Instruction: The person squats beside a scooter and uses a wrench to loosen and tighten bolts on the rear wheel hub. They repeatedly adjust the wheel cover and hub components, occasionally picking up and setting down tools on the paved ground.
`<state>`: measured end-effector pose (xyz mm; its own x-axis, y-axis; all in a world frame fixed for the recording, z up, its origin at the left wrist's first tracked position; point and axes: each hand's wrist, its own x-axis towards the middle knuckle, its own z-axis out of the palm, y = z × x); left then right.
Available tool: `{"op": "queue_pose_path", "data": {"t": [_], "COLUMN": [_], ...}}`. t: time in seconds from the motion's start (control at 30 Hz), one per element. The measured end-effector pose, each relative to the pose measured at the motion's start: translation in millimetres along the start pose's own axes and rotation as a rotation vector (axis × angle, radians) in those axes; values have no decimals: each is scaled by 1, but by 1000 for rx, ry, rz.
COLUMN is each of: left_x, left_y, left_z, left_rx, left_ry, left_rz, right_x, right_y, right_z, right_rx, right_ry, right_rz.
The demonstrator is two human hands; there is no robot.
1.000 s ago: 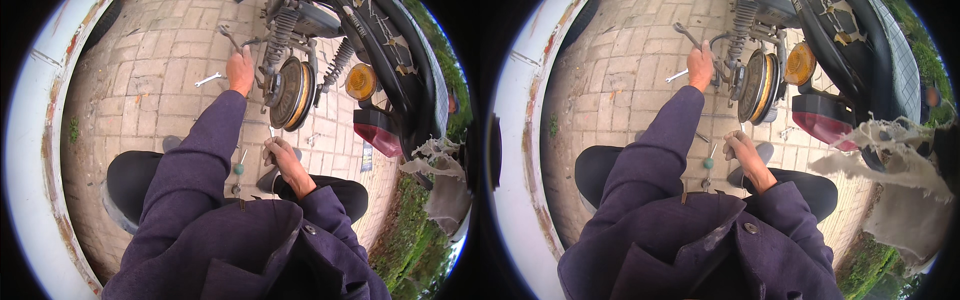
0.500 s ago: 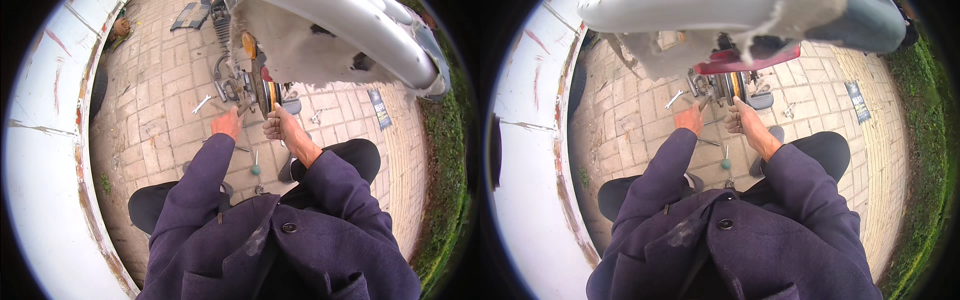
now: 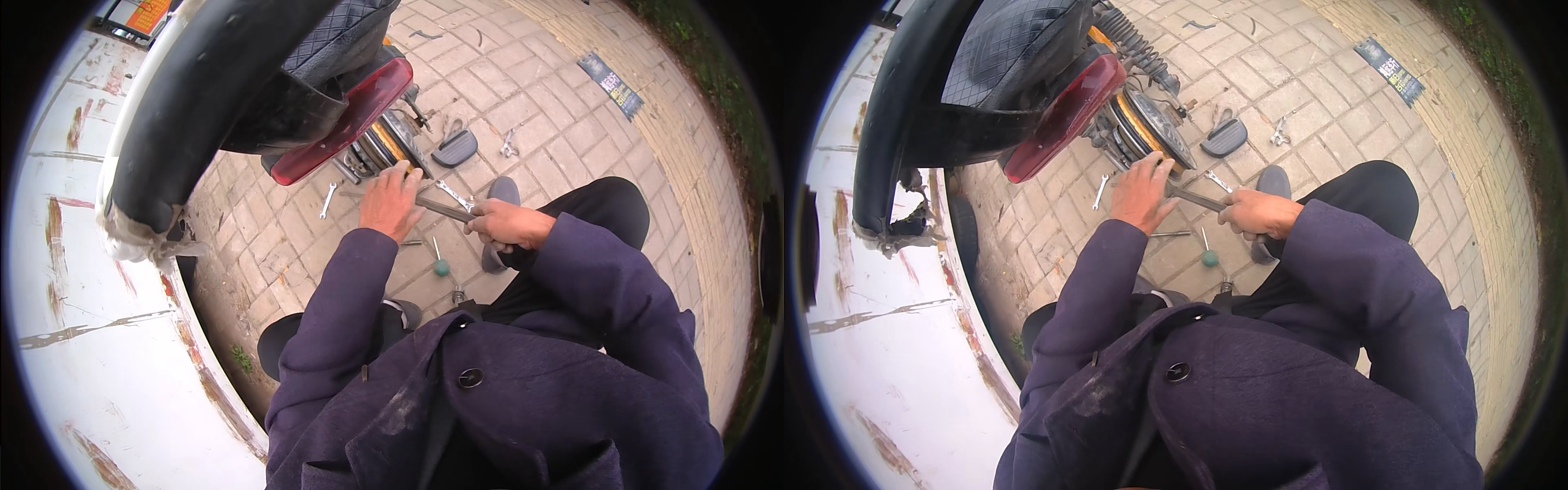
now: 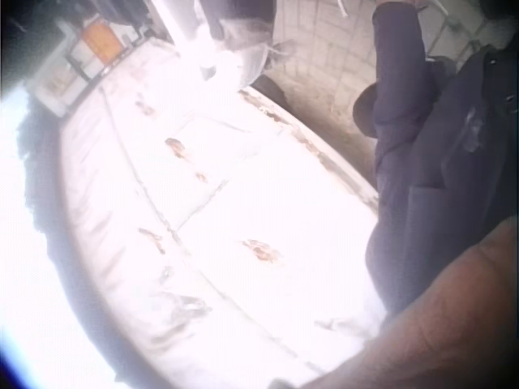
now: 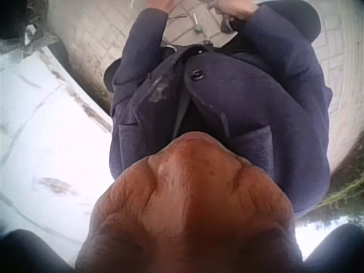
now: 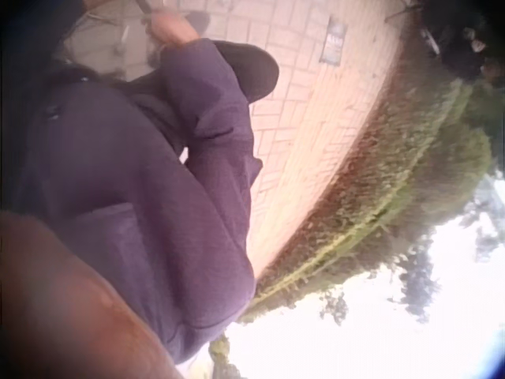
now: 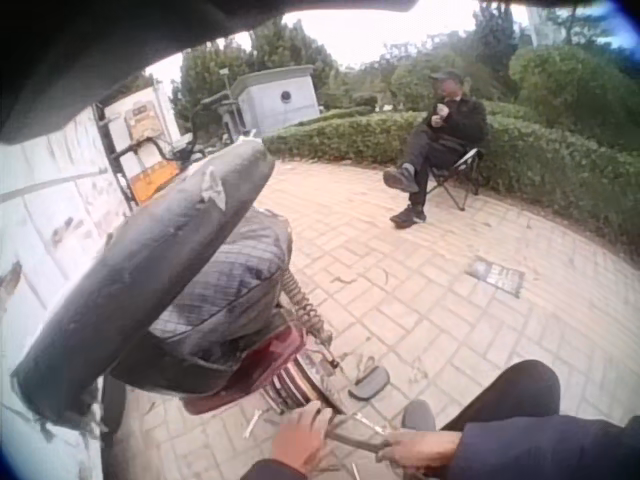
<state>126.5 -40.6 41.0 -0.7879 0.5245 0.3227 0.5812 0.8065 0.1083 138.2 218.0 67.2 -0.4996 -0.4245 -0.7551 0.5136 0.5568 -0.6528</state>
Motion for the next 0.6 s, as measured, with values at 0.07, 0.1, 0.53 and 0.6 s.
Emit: {"op": "queue_pose_path", "data": {"t": [0.07, 0.1, 0.53, 0.6], "left_x": [18, 26, 95, 92], "left_y": [-24, -34, -67, -69], "left_z": [-11, -13, 66, 69], "left_rx": [-140, -158, -22, -28], "left_ry": [51, 97, 137, 151], "left_rz": [-373, -427, -669, -651], "right_x": [-27, -40, 38, 50], "right_y": [4, 6, -31, -39], "right_z": [-19, -26, -105, -105], "right_rx": [-134, -163, -519, -524], "right_ry": [68, 107, 570, 559], "right_rz": [13, 54, -269, -247]}}
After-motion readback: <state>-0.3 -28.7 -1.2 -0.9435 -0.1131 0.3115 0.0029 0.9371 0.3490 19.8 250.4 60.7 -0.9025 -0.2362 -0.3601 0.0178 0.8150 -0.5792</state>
